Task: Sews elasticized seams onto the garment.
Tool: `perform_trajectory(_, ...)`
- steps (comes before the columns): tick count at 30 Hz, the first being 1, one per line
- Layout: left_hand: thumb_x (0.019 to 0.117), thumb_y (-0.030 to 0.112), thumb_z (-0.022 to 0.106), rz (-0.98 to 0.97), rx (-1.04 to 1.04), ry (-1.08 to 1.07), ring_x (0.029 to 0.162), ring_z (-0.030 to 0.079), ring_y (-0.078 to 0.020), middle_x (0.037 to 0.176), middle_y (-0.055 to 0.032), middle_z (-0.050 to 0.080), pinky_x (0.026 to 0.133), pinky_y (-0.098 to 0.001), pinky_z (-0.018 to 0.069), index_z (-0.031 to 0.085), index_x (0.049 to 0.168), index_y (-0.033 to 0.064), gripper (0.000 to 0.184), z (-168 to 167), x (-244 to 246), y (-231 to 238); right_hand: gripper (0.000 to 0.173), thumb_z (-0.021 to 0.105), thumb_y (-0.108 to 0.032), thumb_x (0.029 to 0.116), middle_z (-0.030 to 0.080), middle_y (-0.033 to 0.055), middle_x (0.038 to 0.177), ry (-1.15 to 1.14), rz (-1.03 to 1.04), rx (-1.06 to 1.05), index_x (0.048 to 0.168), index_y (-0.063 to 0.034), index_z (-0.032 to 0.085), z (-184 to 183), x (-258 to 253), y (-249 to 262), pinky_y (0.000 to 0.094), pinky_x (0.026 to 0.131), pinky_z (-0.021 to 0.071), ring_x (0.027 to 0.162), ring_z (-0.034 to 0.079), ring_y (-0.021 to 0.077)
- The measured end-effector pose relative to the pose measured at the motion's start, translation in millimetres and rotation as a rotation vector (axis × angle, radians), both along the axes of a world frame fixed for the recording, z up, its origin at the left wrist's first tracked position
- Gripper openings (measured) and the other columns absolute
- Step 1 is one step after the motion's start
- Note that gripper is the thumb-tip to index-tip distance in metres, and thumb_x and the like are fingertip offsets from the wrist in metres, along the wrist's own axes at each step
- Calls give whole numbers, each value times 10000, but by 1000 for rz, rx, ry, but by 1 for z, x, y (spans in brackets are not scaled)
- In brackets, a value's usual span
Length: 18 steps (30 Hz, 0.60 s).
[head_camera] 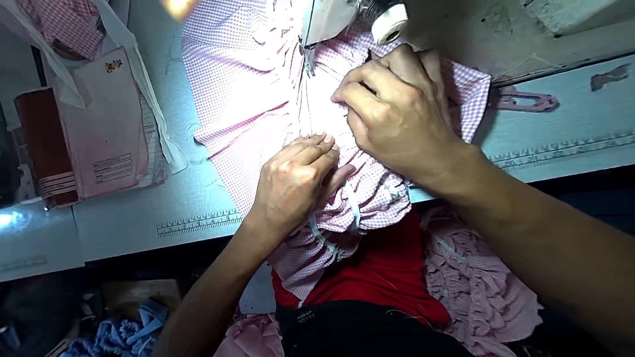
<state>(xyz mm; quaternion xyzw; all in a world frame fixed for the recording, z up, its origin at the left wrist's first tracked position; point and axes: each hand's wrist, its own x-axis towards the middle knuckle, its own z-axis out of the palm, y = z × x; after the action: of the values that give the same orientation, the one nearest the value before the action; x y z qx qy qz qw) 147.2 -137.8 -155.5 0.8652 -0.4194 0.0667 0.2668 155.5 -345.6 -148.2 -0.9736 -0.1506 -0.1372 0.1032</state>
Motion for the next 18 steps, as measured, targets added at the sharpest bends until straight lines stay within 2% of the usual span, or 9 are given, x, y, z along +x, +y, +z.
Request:
perform_trajectory(2, 1012, 278, 640, -1, -2, -1, 1209, 689, -221, 1193, -94, 760, 1078, -364, 527, 802, 1076, 72, 270, 0, 0, 0, 284, 422, -127, 1048, 678, 122, 1206, 12, -10, -13, 1138, -84, 688, 0, -1, 0, 552, 903, 371, 1112, 583, 372)
perform_trajectory(5, 1017, 272, 632, 0, -6, -4, 1210, 688, -216, 1188, -84, 763, 1076, -360, 528, 805, 1071, 85, 260, -1, 1, 0, 371, 417, -283, 1049, 658, 112, 1301, 26, -62, -25, 1240, -113, 686, 0, -1, 1, 577, 954, 364, 1174, 572, 374)
perform_trajectory(7, 1018, 269, 629, 4, -3, -8, 1205, 691, -216, 1182, -82, 765, 1072, -361, 530, 807, 1066, 88, 258, -1, 2, 0, 362, 439, -255, 1056, 642, 122, 1328, 12, -35, 6, 1311, -129, 663, 0, -2, 0, 568, 949, 377, 1195, 567, 377)
perform_trajectory(9, 1014, 256, 629, 8, 0, -7, 1203, 693, -215, 1183, -79, 765, 1073, -365, 530, 807, 1066, 88, 250, -1, 1, -1, 288, 447, -171, 1063, 659, 121, 1262, -4, 21, 43, 1217, -128, 686, -1, -1, -1, 558, 932, 382, 1162, 574, 374)
perform_trajectory(11, 1013, 257, 631, 9, 1, -1, 1205, 691, -211, 1184, -76, 765, 1076, -366, 529, 806, 1067, 89, 248, 0, 1, -1, 293, 439, -186, 1058, 684, 108, 1213, 9, 23, 41, 1150, -120, 709, -3, -2, -2, 555, 936, 373, 1129, 584, 364)
perform_trajectory(14, 1006, 262, 642, 10, -1, -4, 1202, 692, -213, 1178, -79, 765, 1066, -357, 535, 806, 1055, 88, 244, 0, 0, -1, 390, 444, -350, 1025, 661, 96, 1302, 40, -26, 13, 1246, -150, 696, -2, -2, -2, 569, 960, 356, 1184, 562, 367)
perform_trajectory(16, 1012, 268, 636, 3, 4, -5, 1205, 691, -215, 1185, -80, 764, 1067, -359, 536, 806, 1060, 87, 253, 0, 0, 0, 356, 458, -282, 1039, 648, 104, 1325, 28, -1, 31, 1281, -156, 686, -2, -3, -2, 562, 955, 368, 1197, 558, 370)
perform_trajectory(18, 1019, 282, 626, -1, 16, -9, 1207, 690, -214, 1188, -79, 763, 1063, -357, 535, 805, 1067, 87, 269, 0, -1, 0, 297, 455, -184, 1050, 667, 98, 1276, 9, 41, 59, 1207, -147, 706, -2, -3, -2, 548, 937, 374, 1159, 571, 363)
